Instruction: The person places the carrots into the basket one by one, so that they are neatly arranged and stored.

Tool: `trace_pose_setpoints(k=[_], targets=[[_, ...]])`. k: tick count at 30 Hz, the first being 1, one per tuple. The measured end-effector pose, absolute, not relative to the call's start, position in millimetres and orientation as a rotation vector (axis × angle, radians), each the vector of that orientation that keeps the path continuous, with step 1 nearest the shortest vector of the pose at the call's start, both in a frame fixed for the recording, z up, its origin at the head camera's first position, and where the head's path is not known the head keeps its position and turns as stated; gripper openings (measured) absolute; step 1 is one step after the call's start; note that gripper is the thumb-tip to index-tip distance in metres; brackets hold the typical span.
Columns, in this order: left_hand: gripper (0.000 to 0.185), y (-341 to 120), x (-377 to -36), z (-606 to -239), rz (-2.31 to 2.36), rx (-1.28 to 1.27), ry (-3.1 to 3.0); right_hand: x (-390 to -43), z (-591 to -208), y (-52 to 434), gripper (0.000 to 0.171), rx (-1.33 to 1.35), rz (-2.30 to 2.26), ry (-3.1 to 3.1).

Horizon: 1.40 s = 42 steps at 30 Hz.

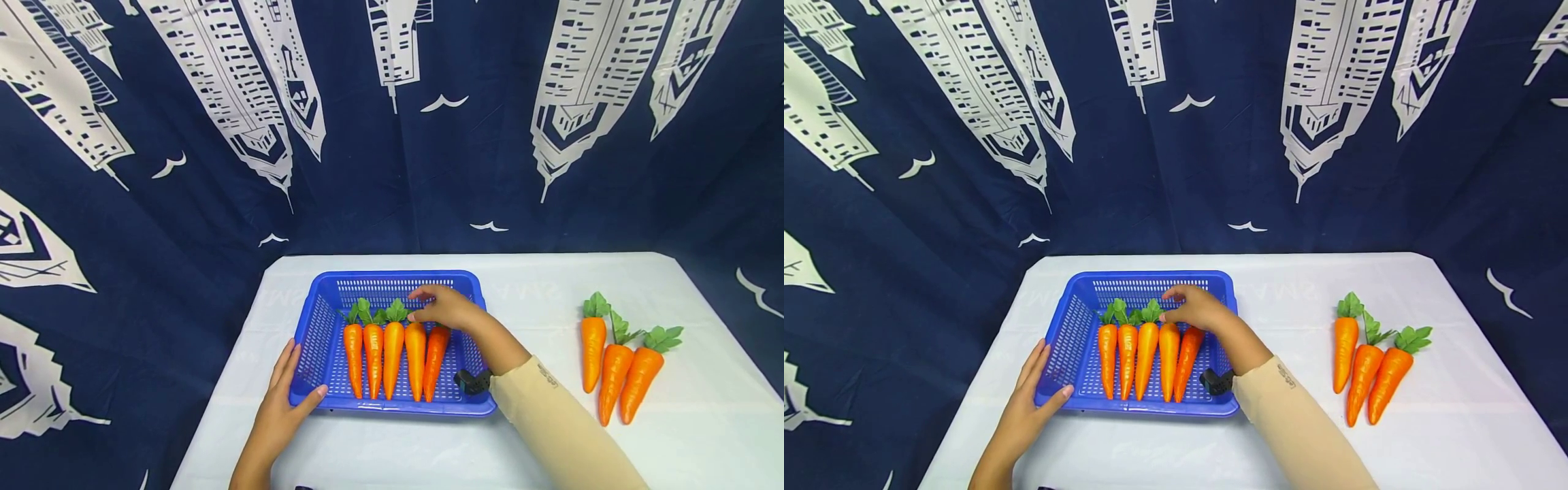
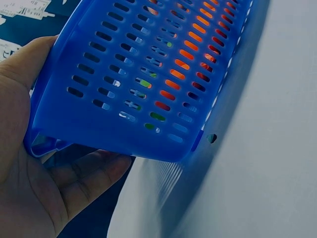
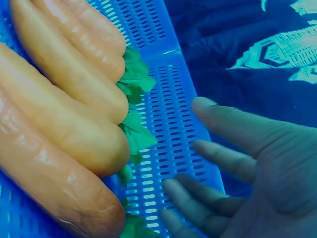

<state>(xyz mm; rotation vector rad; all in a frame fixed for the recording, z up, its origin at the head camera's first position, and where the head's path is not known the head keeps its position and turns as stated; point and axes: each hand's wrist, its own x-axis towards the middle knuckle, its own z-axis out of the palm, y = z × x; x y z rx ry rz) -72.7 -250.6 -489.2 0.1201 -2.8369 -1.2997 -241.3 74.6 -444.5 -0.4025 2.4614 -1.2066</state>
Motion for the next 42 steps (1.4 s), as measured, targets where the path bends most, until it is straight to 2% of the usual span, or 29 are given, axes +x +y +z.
trace_pose_setpoints(k=[10, 18, 25, 42], targets=[[0.092, -250.5, -72.4, -491.1, -1.293, 0.126, -2.834, -227.3, -414.5, 94.1, 0.045, -0.396, -1.558, 2.485], [0.091, -250.6, -72.6, -491.6, -1.281, 0.114, -2.835, -212.2, -401.4, 129.4, 0.045, -0.307, -1.728, 2.586], [0.091, -249.8, -72.8, -490.7, -1.278, 0.113, -2.842, -205.1, -409.0, 161.5, 0.051, -0.180, -1.848, 2.716], [0.092, -252.4, -73.0, -493.5, -1.292, 0.083, -2.811, -183.3, -441.2, 219.9, 0.062, 0.396, -1.888, 2.749]])
